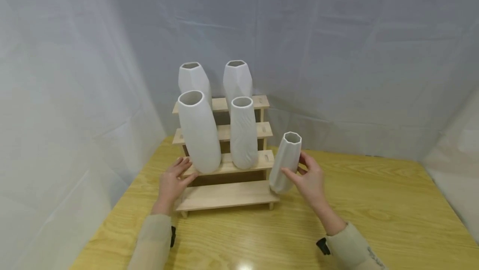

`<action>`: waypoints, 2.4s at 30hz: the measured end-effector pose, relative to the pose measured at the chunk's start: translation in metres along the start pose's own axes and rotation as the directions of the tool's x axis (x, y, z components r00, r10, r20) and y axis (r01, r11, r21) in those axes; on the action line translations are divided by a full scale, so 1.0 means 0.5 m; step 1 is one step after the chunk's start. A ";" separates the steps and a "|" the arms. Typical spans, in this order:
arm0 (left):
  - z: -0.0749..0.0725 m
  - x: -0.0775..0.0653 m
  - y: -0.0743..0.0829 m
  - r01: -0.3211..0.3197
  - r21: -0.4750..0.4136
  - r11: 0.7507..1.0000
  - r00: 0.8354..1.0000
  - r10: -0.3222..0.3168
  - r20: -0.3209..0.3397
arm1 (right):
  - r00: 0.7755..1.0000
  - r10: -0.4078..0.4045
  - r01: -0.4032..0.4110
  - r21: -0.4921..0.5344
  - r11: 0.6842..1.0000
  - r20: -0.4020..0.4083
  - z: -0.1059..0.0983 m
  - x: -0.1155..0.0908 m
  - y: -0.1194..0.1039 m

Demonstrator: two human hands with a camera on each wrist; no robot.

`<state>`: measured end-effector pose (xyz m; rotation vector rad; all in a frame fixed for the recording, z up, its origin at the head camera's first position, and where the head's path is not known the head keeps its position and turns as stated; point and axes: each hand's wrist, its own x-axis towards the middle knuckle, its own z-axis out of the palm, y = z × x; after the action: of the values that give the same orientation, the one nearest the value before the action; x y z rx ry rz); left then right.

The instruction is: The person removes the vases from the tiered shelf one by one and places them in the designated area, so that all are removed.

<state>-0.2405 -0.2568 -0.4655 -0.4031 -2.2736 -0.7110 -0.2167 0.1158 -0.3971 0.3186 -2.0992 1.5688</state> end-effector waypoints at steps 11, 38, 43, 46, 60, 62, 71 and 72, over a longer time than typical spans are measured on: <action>0.000 -0.001 0.003 0.043 -0.017 0.999 0.999 -0.043 0.026 | 0.999 0.017 -0.018 -0.019 1.000 -0.044 -0.031 0.000 0.010; 0.003 -0.002 0.001 0.061 -0.002 0.998 0.997 -0.061 0.042 | 0.989 0.034 -0.048 -0.096 0.994 -0.147 -0.101 0.012 0.056; 0.001 -0.001 0.002 0.054 0.003 0.999 0.998 -0.054 0.043 | 0.987 0.031 -0.049 -0.111 0.993 -0.157 -0.112 0.017 0.061; 0.000 -0.001 0.004 0.052 -0.004 0.999 0.998 -0.052 0.042 | 0.987 0.026 -0.048 -0.132 0.990 -0.159 -0.117 0.019 0.063; 0.002 -0.003 -0.001 0.047 0.014 0.999 0.998 -0.047 0.048 | 0.981 0.078 -0.107 -0.160 0.981 -0.175 -0.156 0.030 0.076; 0.003 -0.002 -0.002 0.044 0.016 0.999 0.998 -0.045 0.049 | 0.979 0.085 -0.117 -0.172 0.978 -0.185 -0.164 0.033 0.080; 0.002 -0.001 -0.003 0.018 0.004 1.000 0.999 -0.018 0.035 | 0.959 0.075 -0.123 -0.163 0.979 -0.272 -0.194 0.045 0.092; 0.002 -0.001 -0.003 0.019 0.001 1.000 0.999 -0.019 0.034 | 0.957 0.080 -0.131 -0.169 0.977 -0.279 -0.198 0.046 0.093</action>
<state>-0.2414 -0.2574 -0.4672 -0.3968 -2.3121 -0.7181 -0.2334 0.2262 -0.4027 -0.0725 -2.0520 1.3720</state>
